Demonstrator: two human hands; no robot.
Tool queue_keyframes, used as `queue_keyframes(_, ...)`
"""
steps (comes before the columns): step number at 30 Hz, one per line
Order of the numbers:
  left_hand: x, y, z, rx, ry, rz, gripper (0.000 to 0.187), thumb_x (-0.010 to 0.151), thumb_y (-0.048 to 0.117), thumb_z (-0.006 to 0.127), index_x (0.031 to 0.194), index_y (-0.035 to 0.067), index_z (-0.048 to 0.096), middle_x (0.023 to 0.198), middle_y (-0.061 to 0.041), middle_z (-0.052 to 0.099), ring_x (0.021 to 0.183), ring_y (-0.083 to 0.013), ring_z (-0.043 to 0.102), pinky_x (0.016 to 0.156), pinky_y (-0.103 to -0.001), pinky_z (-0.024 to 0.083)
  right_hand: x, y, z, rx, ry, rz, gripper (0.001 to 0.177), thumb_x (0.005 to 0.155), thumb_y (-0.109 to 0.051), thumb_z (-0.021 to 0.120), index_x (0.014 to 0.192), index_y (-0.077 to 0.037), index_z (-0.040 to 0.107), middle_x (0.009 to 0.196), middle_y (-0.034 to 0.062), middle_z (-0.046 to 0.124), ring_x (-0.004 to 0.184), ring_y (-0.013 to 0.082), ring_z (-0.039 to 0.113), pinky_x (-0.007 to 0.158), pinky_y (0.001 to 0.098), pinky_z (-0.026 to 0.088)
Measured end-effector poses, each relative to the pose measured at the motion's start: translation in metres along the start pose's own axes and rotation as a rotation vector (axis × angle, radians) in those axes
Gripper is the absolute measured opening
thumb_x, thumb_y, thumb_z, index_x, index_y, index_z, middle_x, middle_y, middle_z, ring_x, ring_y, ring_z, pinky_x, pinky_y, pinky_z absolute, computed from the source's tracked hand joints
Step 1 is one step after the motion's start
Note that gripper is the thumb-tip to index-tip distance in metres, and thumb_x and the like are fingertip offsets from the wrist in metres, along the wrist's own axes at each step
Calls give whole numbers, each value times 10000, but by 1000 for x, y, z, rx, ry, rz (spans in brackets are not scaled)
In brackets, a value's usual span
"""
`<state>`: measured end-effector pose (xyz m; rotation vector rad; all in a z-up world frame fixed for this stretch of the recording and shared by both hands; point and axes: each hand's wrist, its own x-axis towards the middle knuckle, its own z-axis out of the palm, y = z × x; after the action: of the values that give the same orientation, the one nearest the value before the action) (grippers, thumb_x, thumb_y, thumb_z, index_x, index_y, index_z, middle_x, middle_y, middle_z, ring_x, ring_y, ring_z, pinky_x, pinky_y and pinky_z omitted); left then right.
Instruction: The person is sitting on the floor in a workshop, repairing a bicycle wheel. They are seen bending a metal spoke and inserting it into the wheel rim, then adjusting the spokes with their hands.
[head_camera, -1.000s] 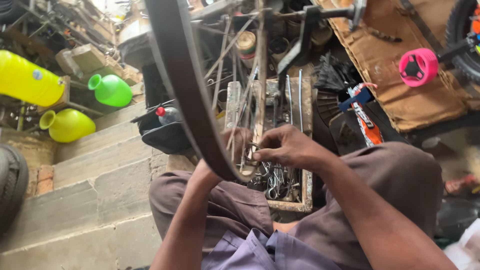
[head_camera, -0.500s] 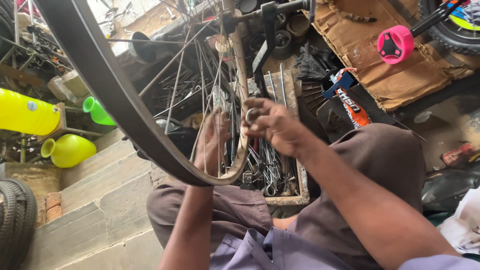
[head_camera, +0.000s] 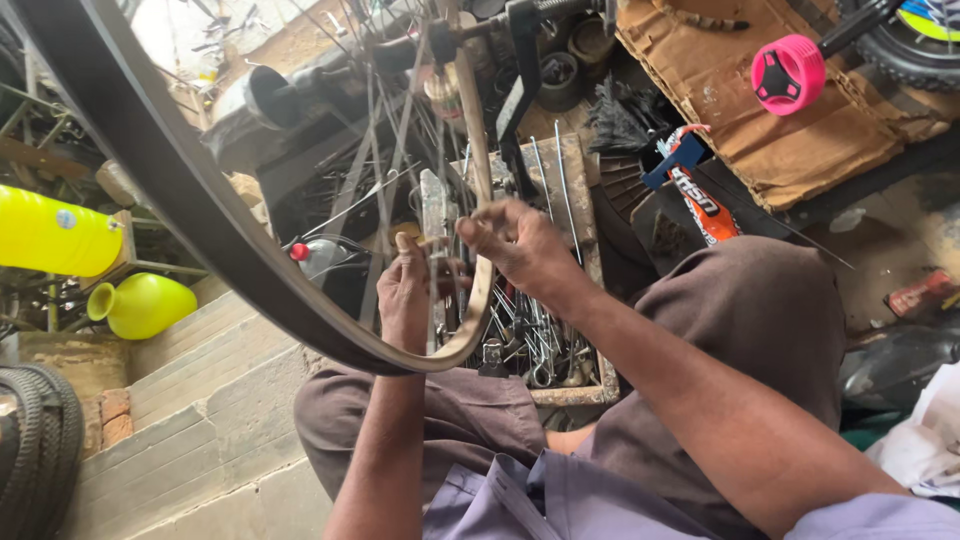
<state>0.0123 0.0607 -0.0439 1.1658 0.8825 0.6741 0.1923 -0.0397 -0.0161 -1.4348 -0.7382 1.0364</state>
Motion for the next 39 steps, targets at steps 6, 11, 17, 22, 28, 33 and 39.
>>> queue_keyframes(6, 18, -21, 10, -129, -271, 256, 512, 1048, 279, 623, 1474, 20, 505, 1370, -130, 612, 1237, -173, 616, 1074, -330, 510, -5, -2, 8, 59, -247, -18, 931, 767, -702, 748, 1320, 37, 625, 968, 131, 785, 975, 203, 753, 816, 301, 584)
queue_keyframes(11, -5, -9, 2, -7, -138, 100, 484, 1093, 301, 537, 1399, -72, 574, 1178, -224, 654, 1036, -250, 683, 885, -355, 601, -7, 8, -1, -39, -204, 111, 872, 904, -709, 708, 1286, 74, 736, 930, 252, 735, 761, 309, 562, 620, 403, 419)
queue_keyframes(17, -4, 2, 14, 18, -84, 193, 491, 1017, 287, 659, 1377, -37, 575, 1187, -110, 682, 1019, -163, 646, 874, -295, 529, -5, 0, 2, -57, -92, 72, 980, 746, -771, 736, 1376, -48, 532, 1067, 120, 695, 995, 183, 712, 796, 317, 646)
queue_keyframes(22, -6, 8, 17, -87, -294, 300, 506, 1004, 349, 644, 1378, 19, 564, 1100, -34, 677, 1009, -96, 645, 895, -248, 537, -16, -14, 5, -27, -230, 23, 918, 717, -807, 690, 1087, 28, 787, 995, 170, 782, 913, 215, 709, 763, 292, 569)
queue_keyframes(28, -13, 8, 15, -163, 66, 38, 552, 1144, 426, 490, 1218, -98, 649, 902, -150, 639, 771, -213, 626, 668, -318, 520, -10, -17, -1, -65, -31, 44, 709, 838, -717, 718, 1094, -57, 699, 924, 74, 731, 826, 161, 689, 669, 332, 578)
queue_keyframes(33, -1, -7, 29, -180, -172, 169, 415, 1034, 288, 623, 1351, 26, 570, 1128, -49, 683, 1007, -114, 651, 859, -255, 543, -14, -19, 1, -29, -183, 8, 710, 757, -685, 732, 1126, -78, 712, 871, -5, 766, 787, 89, 718, 663, 248, 586)
queue_keyframes(39, -16, -3, 13, -90, -136, 79, 431, 1045, 330, 573, 1325, 4, 608, 1106, -97, 740, 989, -162, 726, 861, -299, 613, -19, -12, -6, -116, -204, 7, 739, 917, -657, 685, 1137, 39, 801, 882, 128, 662, 783, 186, 566, 648, 302, 468)
